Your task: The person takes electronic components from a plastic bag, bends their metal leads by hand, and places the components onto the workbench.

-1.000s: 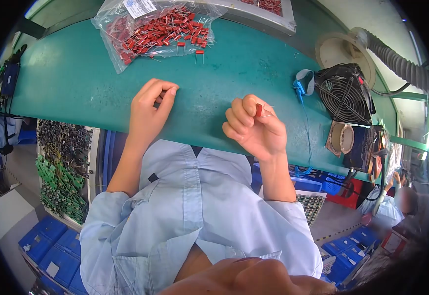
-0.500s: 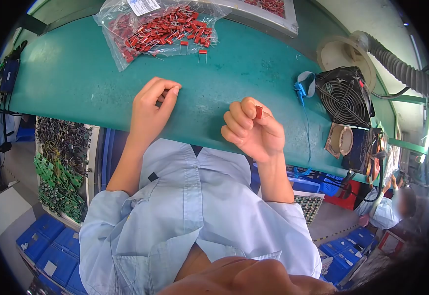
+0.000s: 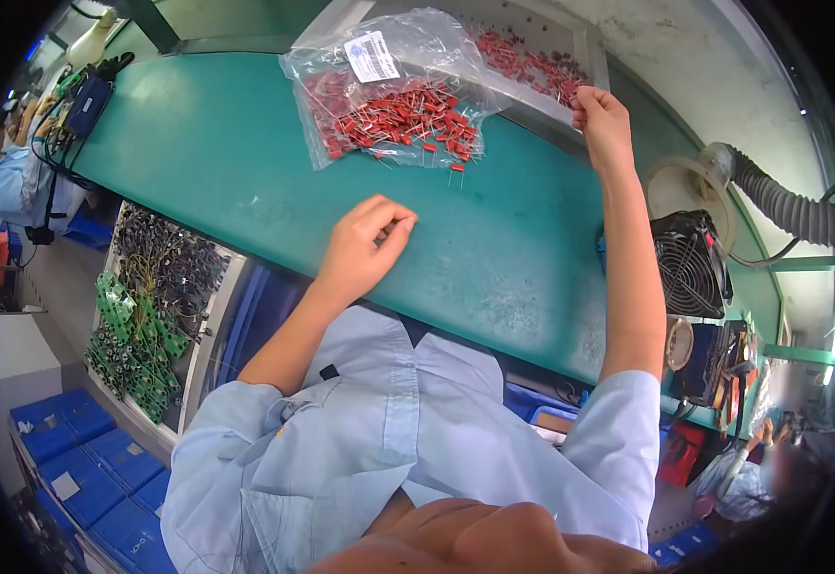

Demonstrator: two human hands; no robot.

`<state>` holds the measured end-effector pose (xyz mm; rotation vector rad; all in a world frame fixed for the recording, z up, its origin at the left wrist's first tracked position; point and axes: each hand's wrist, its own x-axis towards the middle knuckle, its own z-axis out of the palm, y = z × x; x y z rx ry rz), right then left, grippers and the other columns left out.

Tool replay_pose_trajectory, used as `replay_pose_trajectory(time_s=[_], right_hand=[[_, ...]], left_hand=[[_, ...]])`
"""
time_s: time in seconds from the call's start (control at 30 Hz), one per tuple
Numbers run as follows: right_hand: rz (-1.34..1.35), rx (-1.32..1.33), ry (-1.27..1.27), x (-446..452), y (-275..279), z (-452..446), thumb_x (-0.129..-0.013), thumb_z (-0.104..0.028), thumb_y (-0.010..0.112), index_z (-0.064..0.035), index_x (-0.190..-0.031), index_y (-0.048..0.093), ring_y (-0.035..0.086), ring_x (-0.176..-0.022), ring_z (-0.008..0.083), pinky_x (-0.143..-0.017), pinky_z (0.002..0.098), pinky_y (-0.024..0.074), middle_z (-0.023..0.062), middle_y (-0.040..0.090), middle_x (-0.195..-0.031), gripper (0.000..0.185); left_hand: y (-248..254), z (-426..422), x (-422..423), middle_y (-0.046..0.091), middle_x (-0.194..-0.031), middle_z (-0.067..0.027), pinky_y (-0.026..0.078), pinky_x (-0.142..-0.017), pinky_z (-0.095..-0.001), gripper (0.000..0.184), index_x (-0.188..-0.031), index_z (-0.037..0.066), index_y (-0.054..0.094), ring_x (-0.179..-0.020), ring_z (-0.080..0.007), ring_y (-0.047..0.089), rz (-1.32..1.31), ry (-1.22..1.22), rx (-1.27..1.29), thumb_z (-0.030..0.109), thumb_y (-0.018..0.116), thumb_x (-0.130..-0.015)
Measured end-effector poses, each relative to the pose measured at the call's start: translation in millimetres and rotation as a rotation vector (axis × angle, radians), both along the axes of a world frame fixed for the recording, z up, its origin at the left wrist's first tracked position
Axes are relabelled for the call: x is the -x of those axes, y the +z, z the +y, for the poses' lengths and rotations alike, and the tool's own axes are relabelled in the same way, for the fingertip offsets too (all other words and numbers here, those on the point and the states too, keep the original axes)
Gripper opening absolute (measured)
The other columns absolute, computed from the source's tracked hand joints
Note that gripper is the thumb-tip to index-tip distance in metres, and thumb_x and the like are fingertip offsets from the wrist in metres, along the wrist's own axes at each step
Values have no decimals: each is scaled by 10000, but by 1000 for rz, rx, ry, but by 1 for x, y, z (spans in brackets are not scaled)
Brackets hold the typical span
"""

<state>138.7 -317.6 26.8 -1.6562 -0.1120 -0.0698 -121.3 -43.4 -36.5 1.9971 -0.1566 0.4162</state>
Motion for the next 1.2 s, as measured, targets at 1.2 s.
replay_pose_trajectory(time_s=[1.2], right_hand=[[115,709,614,162,3,11,-890,-79,708,34,-929,704,613,-733,150,-675,327,491,82,665,-812,120]], left_hand=[[12,22,-120,624,-981,-71,464,-845,-444,112,-957,87,707,-972,-300,611,-335,-27,-690,159,715,-871]])
